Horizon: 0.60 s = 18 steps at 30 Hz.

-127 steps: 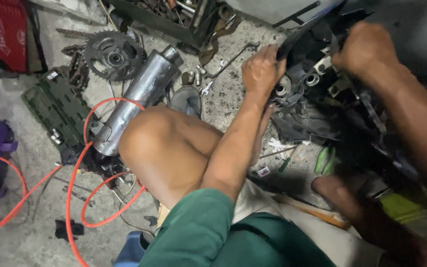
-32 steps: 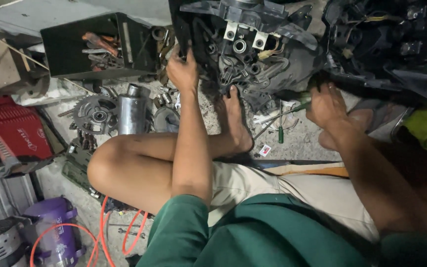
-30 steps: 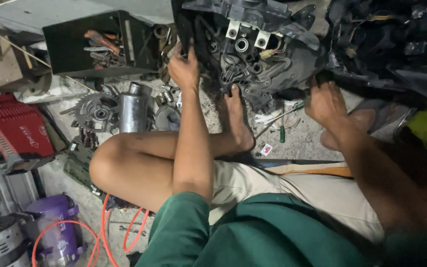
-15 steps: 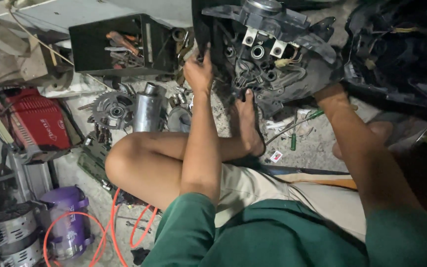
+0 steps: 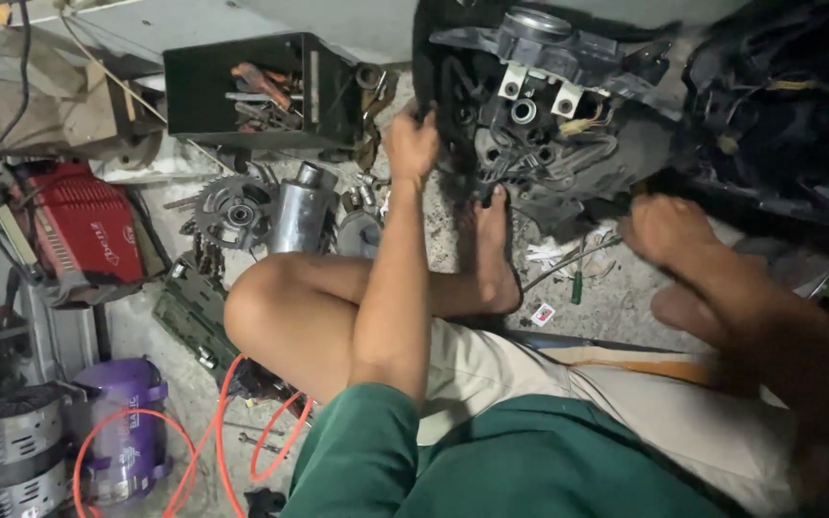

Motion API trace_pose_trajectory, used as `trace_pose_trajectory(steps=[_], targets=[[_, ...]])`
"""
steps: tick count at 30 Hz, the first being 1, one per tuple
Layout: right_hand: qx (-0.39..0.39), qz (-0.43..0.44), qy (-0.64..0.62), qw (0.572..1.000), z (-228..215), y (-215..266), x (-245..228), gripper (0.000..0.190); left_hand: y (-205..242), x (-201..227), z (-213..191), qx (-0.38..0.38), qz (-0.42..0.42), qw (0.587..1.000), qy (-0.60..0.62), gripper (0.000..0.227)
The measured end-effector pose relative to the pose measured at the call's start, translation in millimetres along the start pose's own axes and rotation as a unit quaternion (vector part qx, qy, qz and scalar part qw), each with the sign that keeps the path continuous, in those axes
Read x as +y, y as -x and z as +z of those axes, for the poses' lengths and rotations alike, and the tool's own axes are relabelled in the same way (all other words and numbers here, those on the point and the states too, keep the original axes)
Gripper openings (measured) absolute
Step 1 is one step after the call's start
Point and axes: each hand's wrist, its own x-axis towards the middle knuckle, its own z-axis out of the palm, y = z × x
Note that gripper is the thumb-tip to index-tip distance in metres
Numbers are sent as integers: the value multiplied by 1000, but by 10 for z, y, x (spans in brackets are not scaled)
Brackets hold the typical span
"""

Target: Fitting and securing an instrument cluster into a motorcycle's front fairing, including connecting wiring.

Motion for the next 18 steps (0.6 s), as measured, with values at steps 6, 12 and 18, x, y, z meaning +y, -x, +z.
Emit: trace_pose_trajectory(steps=[6, 12, 18], targets=[[-30, 10, 68, 997, -552, 805, -96, 58, 370, 79, 64, 68, 22, 997, 38, 41], [220, -404, -241, 855, -1544, 1834, -483, 8, 671, 99, 117, 125, -84, 986, 76, 37], [230, -279, 40, 931, -1448, 1676, -244, 30, 669, 45, 229, 153, -90, 980, 93, 36]])
